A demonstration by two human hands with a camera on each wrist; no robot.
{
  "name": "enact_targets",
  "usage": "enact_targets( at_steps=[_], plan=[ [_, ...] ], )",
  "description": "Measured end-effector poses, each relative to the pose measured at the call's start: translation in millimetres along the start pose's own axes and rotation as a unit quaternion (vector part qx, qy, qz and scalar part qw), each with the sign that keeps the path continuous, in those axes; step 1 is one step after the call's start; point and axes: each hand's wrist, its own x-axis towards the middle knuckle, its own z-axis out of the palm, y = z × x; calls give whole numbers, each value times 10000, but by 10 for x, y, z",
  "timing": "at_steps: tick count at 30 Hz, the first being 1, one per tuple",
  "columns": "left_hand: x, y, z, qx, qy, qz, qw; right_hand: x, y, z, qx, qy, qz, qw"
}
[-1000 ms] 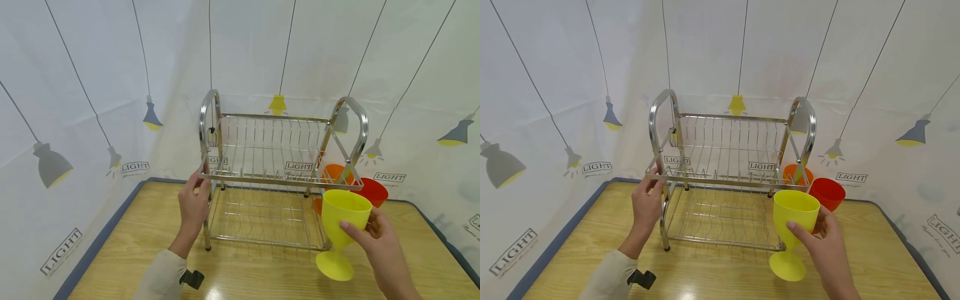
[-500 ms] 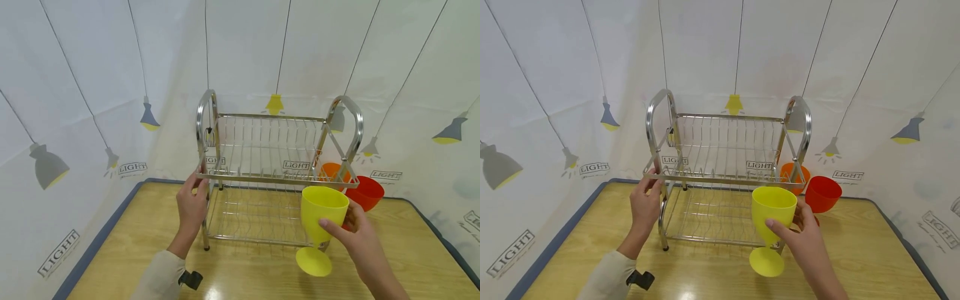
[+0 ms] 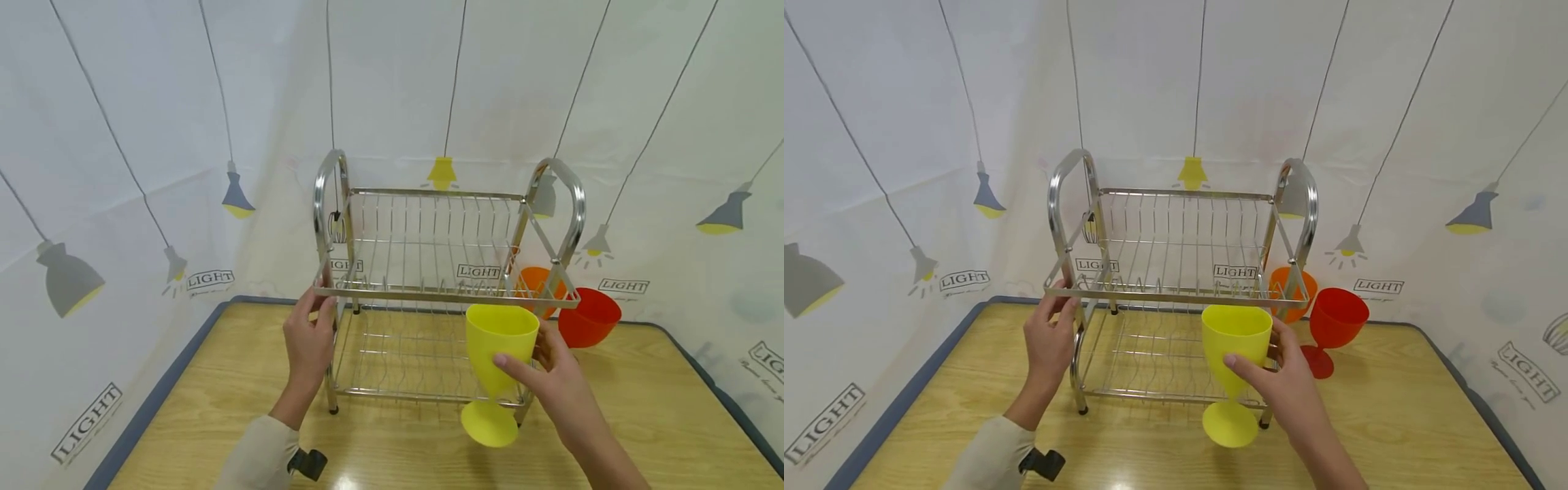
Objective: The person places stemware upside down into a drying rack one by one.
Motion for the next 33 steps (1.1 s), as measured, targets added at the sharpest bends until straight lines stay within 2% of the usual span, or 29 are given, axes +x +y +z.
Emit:
enact_targets(
  at_steps=[11, 17, 24, 33],
  plan=[
    [-31, -5, 15, 75, 16, 103, 9999, 59, -7, 117, 321, -189, -7, 9993],
    [-15, -5, 19, 107, -21, 213, 9997, 86, -34, 193, 308, -188, -17, 9993],
    [-11, 5, -9, 61, -78, 170, 9998, 127, -37, 297, 356, -283, 60, 9989],
    [-6, 30, -14, 238, -79, 171, 9995, 157, -48, 367, 524, -284, -140, 9981]
  ],
)
